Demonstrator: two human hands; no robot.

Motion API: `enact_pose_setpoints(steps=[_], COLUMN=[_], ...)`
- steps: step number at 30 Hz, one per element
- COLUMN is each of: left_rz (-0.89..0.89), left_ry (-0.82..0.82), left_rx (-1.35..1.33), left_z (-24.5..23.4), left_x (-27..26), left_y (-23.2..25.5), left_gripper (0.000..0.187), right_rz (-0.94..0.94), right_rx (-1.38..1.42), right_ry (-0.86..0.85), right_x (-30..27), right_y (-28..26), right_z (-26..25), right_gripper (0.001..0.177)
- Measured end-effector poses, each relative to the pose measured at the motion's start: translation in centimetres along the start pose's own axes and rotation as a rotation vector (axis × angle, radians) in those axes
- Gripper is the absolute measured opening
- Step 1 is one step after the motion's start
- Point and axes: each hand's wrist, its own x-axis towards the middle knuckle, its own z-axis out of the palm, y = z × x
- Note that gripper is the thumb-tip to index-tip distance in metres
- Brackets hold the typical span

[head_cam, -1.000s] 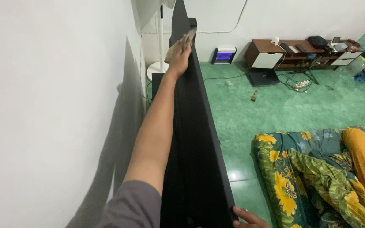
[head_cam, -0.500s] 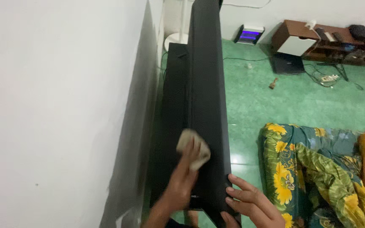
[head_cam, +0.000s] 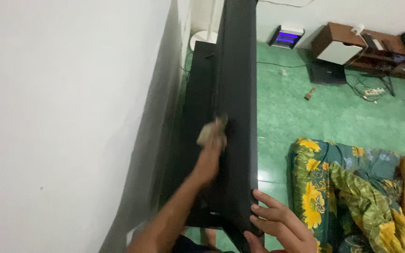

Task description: The person wipes a television screen, a remote control, and a speaker using a cloth, then handles a power cable.

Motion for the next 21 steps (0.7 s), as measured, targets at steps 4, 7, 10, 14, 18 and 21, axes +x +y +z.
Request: enact_pose_setpoints(steps=[4,7,10,14,18,21], left_rz=[-0.132,-0.017,0.002,-0.148,-0.034,0.093], left_ry=[0.156,0.065,0.024,0.012,0.01,0.013], left_rx=[-0.061,0.151,0.082,0.218,0.167,0.103], left_z=[-1.9,-4.8,-6.1,-6.1,-4.7,-3.9], left_x=[17.1,30.1,36.1,35.4,28.7,19.1], left_y=[-3.0,-3.8,-1.3,-1.1,-3.2,-4.7], left_gripper=[0.075,0.085,0.085,0.079,0.078,0.078], right_rz=[0.048,0.04,0.058,0.117,0.14,0.116], right_rx=[0.036,0.01,0.008,-0.005,0.047,0.063], right_ry=[0.019,-0.012,-0.064,-0.05,0.032,0.011], right_x=[-0.5,-1.0,-1.5,-2.2,-2.2,-0.9], right_y=[0.0,0.8,1.6,1.5,-0.2,-1.0], right_z=[0.2,0.5,-0.1,0.4,0.8,0.6], right_gripper=[0.022,0.018,0.019,0.018,0.018,0.023])
